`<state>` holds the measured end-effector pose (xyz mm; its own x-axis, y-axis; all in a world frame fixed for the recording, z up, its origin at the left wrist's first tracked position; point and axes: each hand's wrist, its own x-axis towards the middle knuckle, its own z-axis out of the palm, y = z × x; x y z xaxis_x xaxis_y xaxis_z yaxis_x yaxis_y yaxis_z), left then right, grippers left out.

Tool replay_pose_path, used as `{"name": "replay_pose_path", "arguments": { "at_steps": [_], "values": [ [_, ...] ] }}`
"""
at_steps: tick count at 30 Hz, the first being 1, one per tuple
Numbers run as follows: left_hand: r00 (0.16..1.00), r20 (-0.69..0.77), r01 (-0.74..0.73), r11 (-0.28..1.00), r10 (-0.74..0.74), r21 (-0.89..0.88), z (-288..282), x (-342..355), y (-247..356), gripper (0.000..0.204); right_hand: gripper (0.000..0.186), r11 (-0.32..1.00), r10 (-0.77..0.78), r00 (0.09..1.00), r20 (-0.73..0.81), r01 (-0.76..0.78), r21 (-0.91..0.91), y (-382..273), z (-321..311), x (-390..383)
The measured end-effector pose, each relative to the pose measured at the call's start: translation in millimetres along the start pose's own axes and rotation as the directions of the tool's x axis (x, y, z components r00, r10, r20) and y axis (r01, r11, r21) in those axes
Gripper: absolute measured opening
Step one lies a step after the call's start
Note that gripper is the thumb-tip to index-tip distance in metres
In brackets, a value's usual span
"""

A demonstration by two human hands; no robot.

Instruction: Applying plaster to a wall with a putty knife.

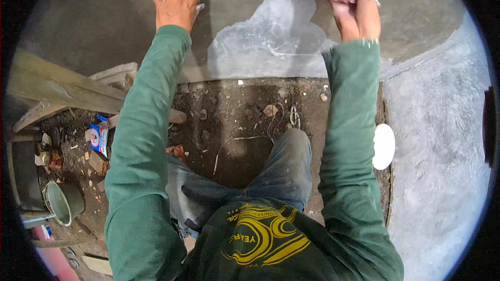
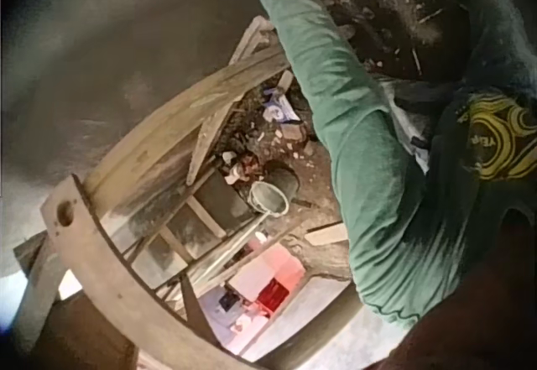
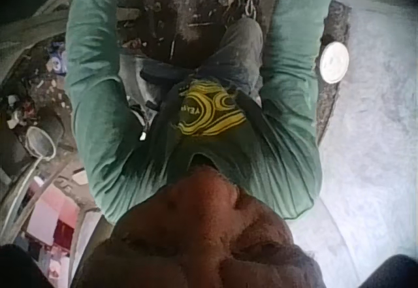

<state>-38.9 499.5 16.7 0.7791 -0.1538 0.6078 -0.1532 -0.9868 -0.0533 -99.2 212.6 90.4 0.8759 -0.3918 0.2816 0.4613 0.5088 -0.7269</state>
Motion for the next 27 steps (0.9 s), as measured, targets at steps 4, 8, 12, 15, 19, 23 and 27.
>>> {"name": "replay_pose_path", "arguments": {
  "at_steps": [4, 8, 12, 15, 19, 23, 27],
  "values": [
    [0.948, -0.294, -0.113, 0.993, 0.121, 0.044, 34.2, -4.1, -17.8, 0.099, 0.031, 0.908, -0.236, 0.957, -0.167, 0.156, -0.388, -6.3, -46.3, -50.7],
    [0.983, -0.161, -0.08, 0.994, 0.091, 0.071, 20.3, 1.2, -3.3, 0.099, 0.038, 0.406, -0.53, 0.834, -0.154, 0.09, -0.909, 43.1, -167.4, -41.6],
    [0.991, -0.11, -0.056, 0.99, 0.07, 0.129, 19.4, -2.2, -7.1, 0.098, 0.035, 0.398, -0.466, 0.823, -0.326, -0.134, -0.908, 118.7, -139.8, -43.2],
    [0.994, -0.079, -0.066, 0.995, 0.072, 0.078, 20.0, -1.9, -9.7, 0.098, 0.04, 0.359, -0.492, 0.844, -0.213, -0.026, -0.933, 170.5, -77.9, -59.7],
    [0.992, -0.098, -0.072, 0.995, 0.078, 0.066, 21.4, -0.7, -5.1, 0.098, 0.04, 0.221, -0.351, 0.934, -0.073, 0.006, -0.975, 217.6, 14.1, -109.0],
    [0.991, -0.118, -0.065, 0.997, 0.068, 0.03, 22.8, -0.8, -7.0, 0.097, 0.04, 0.373, -0.155, 0.988, 0.012, 0.07, -0.925, 222.9, 29.3, -139.3],
    [0.989, -0.129, -0.067, 0.997, 0.071, 0.032, 22.5, 0.0, -7.2, 0.095, 0.036, 0.748, -0.107, 0.99, -0.09, 0.02, -0.663, 178.0, -16.0, -131.5]
  ]
}}
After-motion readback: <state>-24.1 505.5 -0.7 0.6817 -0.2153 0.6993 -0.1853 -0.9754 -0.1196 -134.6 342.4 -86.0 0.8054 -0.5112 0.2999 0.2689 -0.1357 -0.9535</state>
